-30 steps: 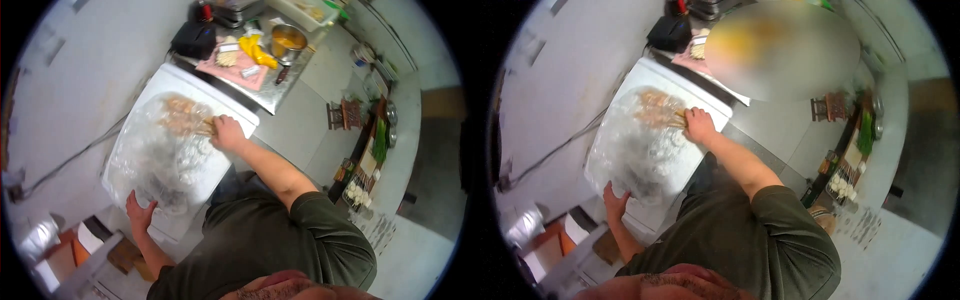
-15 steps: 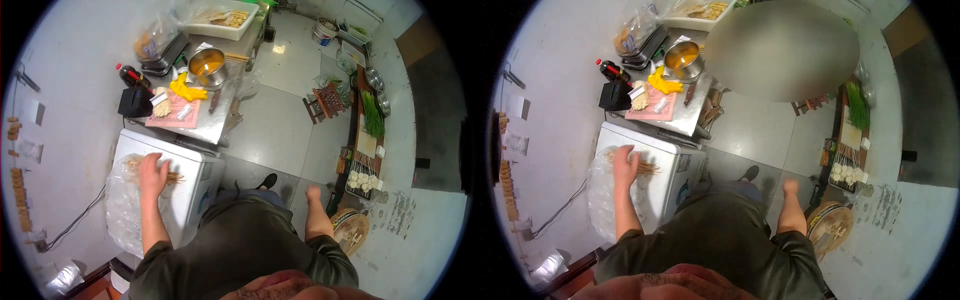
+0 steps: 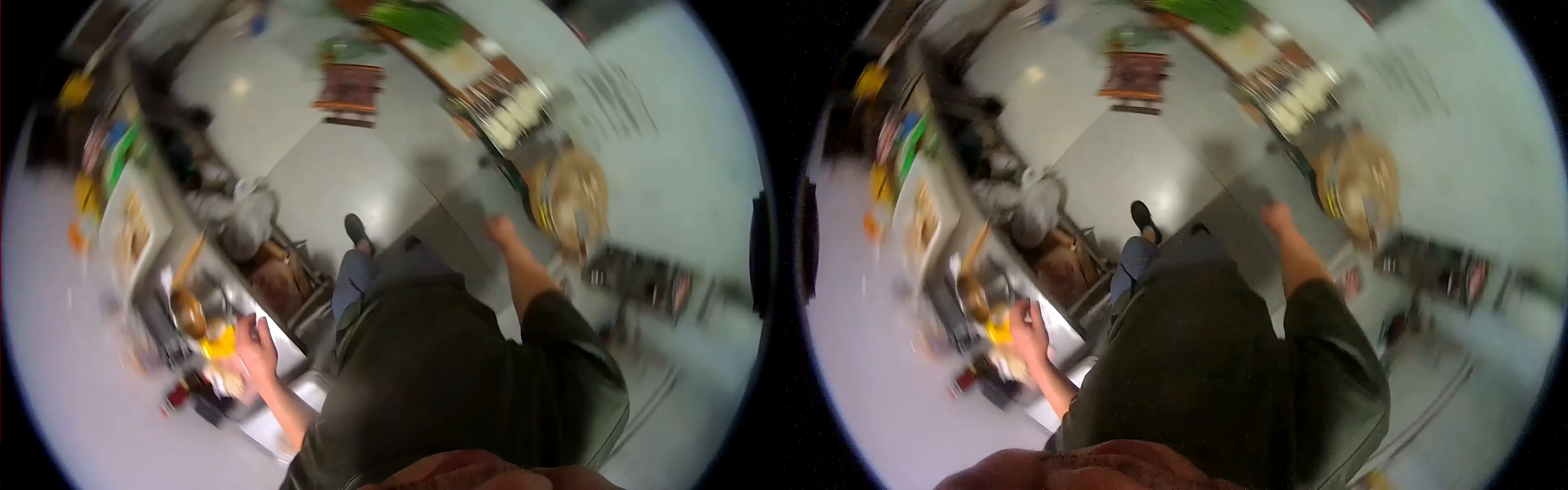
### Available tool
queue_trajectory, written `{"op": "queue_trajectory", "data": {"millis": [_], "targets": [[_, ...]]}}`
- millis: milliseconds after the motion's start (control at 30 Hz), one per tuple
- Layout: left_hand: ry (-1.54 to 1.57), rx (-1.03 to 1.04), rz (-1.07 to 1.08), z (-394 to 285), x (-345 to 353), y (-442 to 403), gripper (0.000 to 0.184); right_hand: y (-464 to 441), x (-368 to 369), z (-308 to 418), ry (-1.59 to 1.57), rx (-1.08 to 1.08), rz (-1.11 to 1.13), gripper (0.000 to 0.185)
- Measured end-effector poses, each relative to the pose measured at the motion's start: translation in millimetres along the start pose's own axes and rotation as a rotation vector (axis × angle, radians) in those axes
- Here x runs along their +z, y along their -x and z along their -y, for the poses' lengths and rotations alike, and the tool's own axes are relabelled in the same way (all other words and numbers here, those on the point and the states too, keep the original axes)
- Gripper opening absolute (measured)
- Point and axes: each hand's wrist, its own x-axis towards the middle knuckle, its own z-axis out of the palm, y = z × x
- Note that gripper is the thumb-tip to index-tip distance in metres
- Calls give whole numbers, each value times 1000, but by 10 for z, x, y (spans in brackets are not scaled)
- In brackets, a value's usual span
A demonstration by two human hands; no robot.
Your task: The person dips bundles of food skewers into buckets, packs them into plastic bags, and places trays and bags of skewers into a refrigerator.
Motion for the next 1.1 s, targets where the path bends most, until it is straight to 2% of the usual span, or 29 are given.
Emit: {"op": "queue_trajectory", "data": {"millis": [33, 100, 133, 200, 233, 333, 400, 433, 467, 533, 600, 700, 800, 867, 933, 1000, 1033, 1100], "targets": [[13, 92, 49, -42, 105, -225, 19, -11, 56, 266, -240, 129, -79, 37], [-24, 265, 158, -185, 260, -730, 20, 311, -446, 1052, -425, 103, 14, 33], [-40, 408, 206, -390, 307, -1010, 20, 400, -535, 1250, -504, 126, -12, 31], [4, 457, 376, -550, 435, -1593, 22, 547, -374, 1233, -554, 133, -199, 32], [43, 451, 410, -882, 407, -1778, 22, 654, -325, 1221, -567, 130, -288, 32], [-8, 766, 397, -1213, 585, -2434, 22, 1198, -256, 939, -578, 371, -203, 33], [24, 712, 408, -1595, 671, -2663, 23, 1657, 77, 630, -639, 536, -324, 37], [88, 625, 438, -1652, 808, -2788, 24, 1879, 288, 430, -578, 625, -299, 35], [84, 735, 416, -1849, 837, -2814, 24, 2098, 547, 198, -512, 708, -271, 33], [55, 763, 444, -2092, 980, -2812, 24, 2604, 1174, -210, -380, 823, -244, 37], [120, 788, 474, -2178, 1223, -2747, 24, 2957, 1374, -361, -512, 1149, 34, 47], [163, 799, 611, -2278, 1508, -2487, 24, 3065, 1038, -288, -852, 1429, 50, 51], [96, 817, 677, -2390, 1752, -2231, 24, 2831, 1355, -1154, -450, 1135, -172, 41], [45, 820, 690, -2467, 1926, -2117, 25, 2520, 689, -1360, -488, 1126, -227, 56], [12, 712, 699, -2609, 2092, -1966, 25, 2108, 572, -2226, -360, 1017, -217, 57], [-22, 608, 718, -2659, 2329, -1843, 25, 1658, -86, -2686, -381, 1022, -337, 55], [-82, 632, 687, -2599, 2490, -1802, 26, 1415, -335, -2984, -381, 1007, -400, 54], [-224, 498, 724, -2728, 2684, -1512, 25, 860, -562, -3707, -394, 952, -503, 53]]}}
